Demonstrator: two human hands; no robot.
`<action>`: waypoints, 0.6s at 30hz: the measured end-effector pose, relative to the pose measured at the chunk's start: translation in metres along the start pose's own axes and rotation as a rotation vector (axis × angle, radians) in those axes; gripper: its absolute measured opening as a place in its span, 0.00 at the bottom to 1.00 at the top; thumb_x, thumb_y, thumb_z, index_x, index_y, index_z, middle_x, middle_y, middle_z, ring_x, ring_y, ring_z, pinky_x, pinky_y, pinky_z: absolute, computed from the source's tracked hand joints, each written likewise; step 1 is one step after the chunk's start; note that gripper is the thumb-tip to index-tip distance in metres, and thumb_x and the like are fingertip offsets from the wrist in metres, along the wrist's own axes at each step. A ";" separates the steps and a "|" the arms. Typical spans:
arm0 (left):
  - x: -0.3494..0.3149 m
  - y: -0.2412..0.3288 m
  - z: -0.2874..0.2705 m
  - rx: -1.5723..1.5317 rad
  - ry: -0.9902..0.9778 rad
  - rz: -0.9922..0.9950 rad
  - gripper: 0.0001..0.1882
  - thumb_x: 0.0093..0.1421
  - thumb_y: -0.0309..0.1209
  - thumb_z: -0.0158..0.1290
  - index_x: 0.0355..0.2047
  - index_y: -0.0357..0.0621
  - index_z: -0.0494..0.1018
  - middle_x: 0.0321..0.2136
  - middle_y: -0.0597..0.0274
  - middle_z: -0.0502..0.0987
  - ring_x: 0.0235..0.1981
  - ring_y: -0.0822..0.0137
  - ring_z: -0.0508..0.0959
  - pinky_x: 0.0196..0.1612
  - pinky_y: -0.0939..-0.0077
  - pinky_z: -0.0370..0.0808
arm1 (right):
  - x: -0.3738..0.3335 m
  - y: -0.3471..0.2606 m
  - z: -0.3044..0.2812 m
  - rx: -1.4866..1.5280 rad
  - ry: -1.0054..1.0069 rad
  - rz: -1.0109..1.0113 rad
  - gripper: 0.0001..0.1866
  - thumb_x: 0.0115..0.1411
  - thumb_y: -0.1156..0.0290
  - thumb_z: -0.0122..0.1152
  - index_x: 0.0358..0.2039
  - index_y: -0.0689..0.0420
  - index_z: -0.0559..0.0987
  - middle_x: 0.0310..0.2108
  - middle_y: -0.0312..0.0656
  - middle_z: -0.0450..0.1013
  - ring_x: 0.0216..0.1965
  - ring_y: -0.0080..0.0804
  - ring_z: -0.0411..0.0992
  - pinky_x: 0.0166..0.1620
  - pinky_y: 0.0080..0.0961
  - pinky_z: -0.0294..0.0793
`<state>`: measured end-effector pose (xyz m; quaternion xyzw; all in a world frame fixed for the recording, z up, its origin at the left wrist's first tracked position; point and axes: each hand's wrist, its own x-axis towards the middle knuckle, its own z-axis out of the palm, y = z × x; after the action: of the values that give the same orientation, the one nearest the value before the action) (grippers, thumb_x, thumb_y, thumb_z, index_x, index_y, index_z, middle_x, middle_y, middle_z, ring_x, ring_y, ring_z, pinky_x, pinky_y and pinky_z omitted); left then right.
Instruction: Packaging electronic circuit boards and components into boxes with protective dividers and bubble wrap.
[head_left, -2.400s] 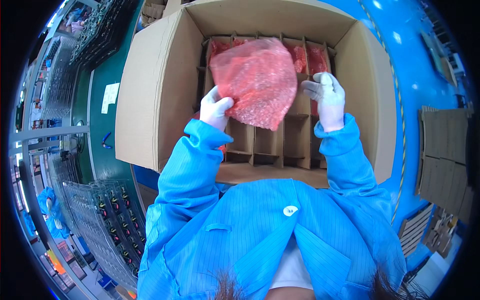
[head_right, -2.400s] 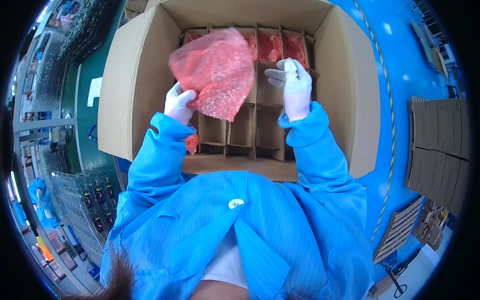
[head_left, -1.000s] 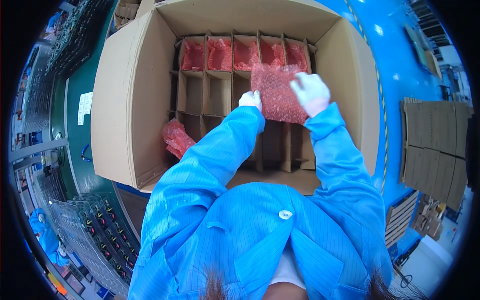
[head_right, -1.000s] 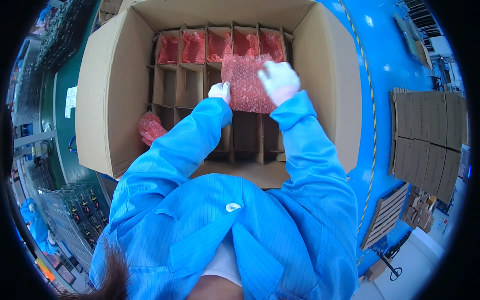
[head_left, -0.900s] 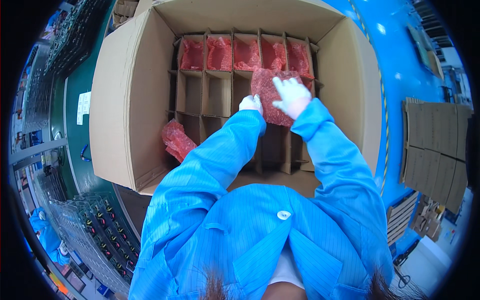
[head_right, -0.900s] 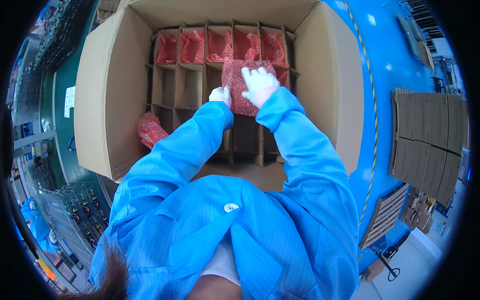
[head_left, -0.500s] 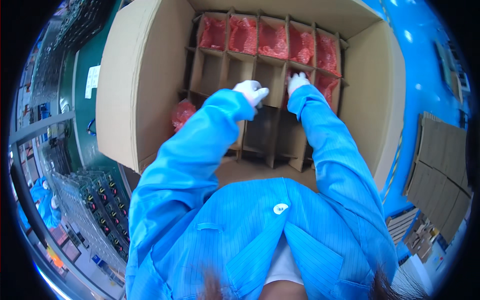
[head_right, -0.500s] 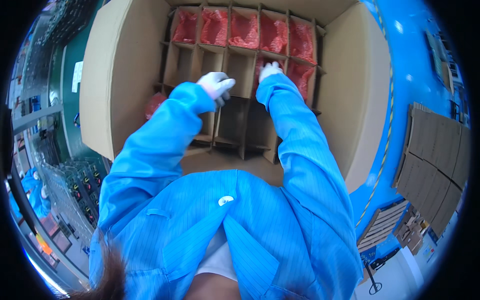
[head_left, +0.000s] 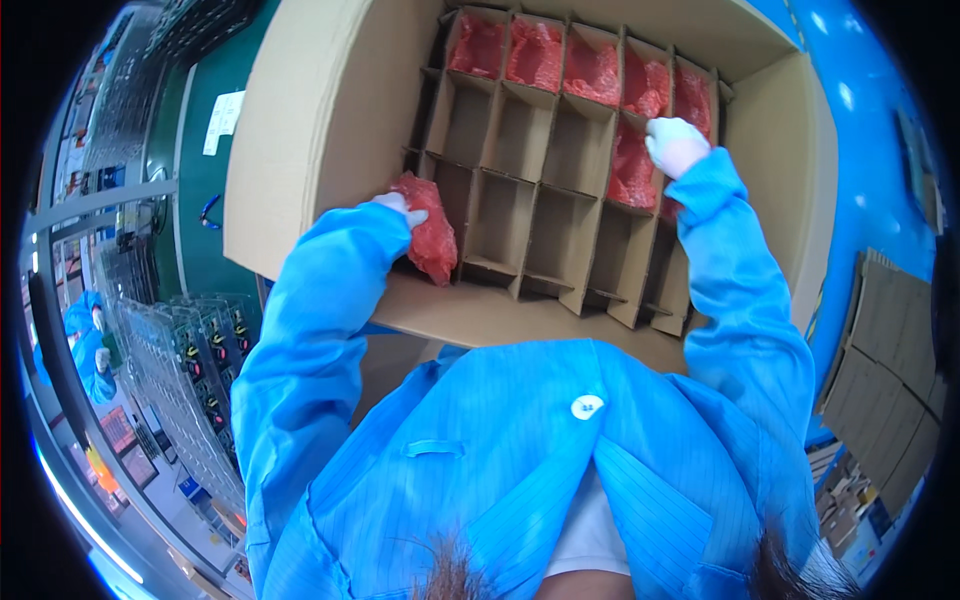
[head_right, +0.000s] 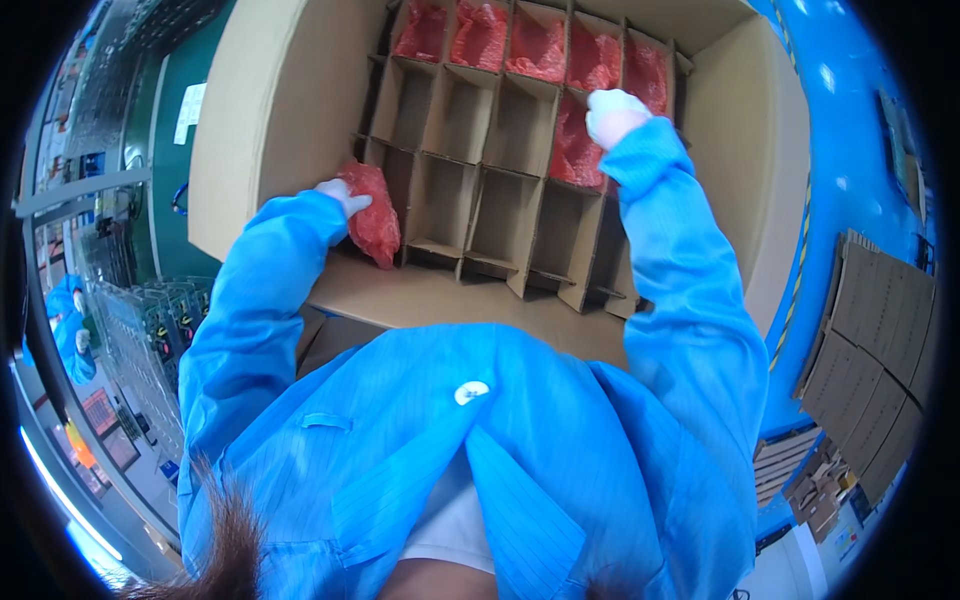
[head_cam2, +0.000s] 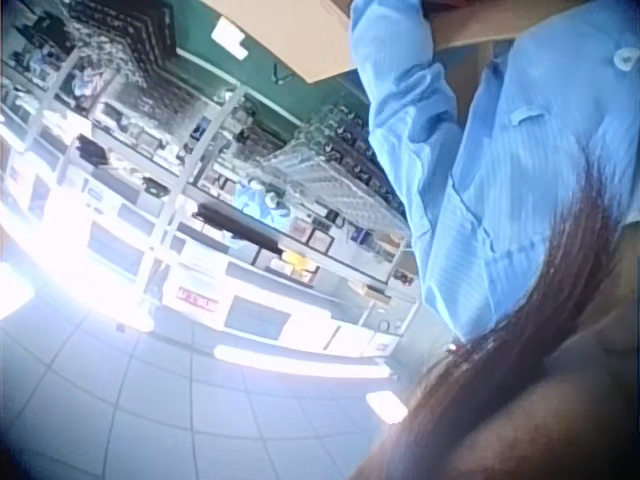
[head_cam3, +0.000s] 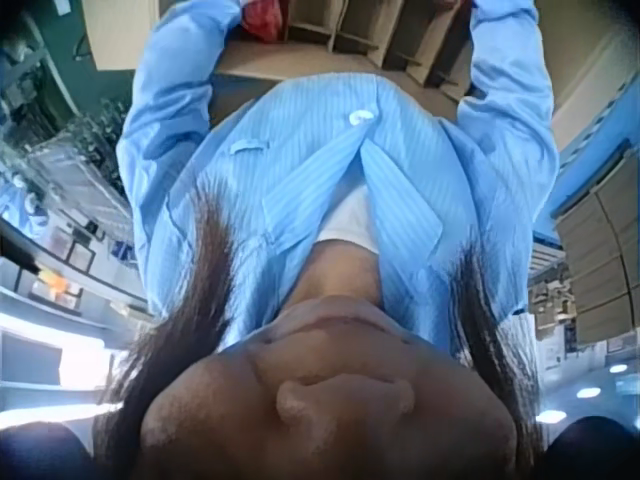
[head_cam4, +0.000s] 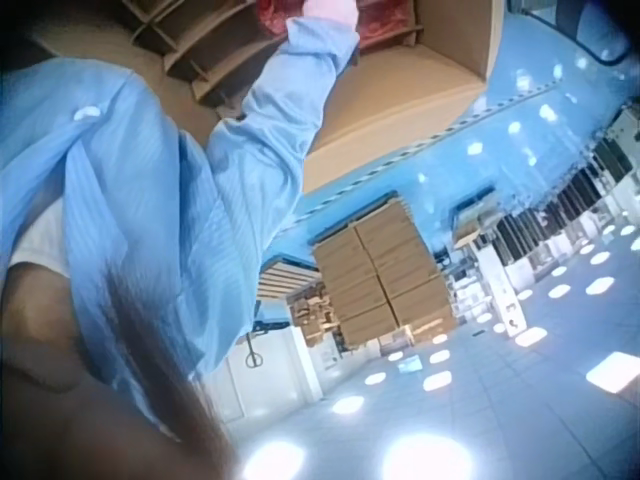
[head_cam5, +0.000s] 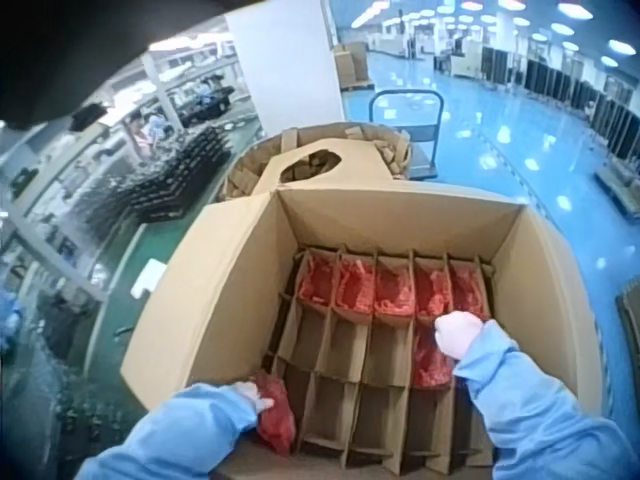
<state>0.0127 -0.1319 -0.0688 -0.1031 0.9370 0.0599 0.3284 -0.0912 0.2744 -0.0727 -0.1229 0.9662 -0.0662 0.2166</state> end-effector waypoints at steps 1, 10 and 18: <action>0.008 -0.002 0.006 0.066 0.002 0.005 0.23 0.49 0.45 0.52 0.34 0.35 0.72 0.31 0.47 0.75 0.32 0.53 0.75 0.37 0.67 0.72 | -0.015 -0.007 -0.009 -0.070 0.137 -0.029 0.10 0.49 0.68 0.48 0.30 0.58 0.75 0.30 0.48 0.73 0.31 0.49 0.70 0.36 0.37 0.70; -0.071 0.068 -0.073 -0.784 0.058 0.436 0.15 0.52 0.32 0.49 0.38 0.34 0.71 0.30 0.52 0.75 0.32 0.58 0.75 0.36 0.71 0.72 | -0.095 -0.111 -0.037 0.634 -0.026 -0.240 0.39 0.46 0.47 0.59 0.49 0.66 0.64 0.47 0.55 0.64 0.45 0.43 0.67 0.50 0.34 0.64; -0.058 0.083 -0.069 -1.812 0.014 0.409 0.16 0.53 0.29 0.49 0.42 0.35 0.68 0.31 0.51 0.75 0.33 0.61 0.75 0.35 0.77 0.72 | -0.100 -0.133 -0.021 1.750 0.076 -0.160 0.32 0.51 0.56 0.58 0.48 0.67 0.64 0.41 0.51 0.68 0.39 0.38 0.69 0.46 0.30 0.68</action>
<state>-0.0041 -0.0547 0.0248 -0.1535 0.5343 0.8252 0.0999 0.0145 0.1745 0.0106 0.0221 0.5637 -0.8022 0.1953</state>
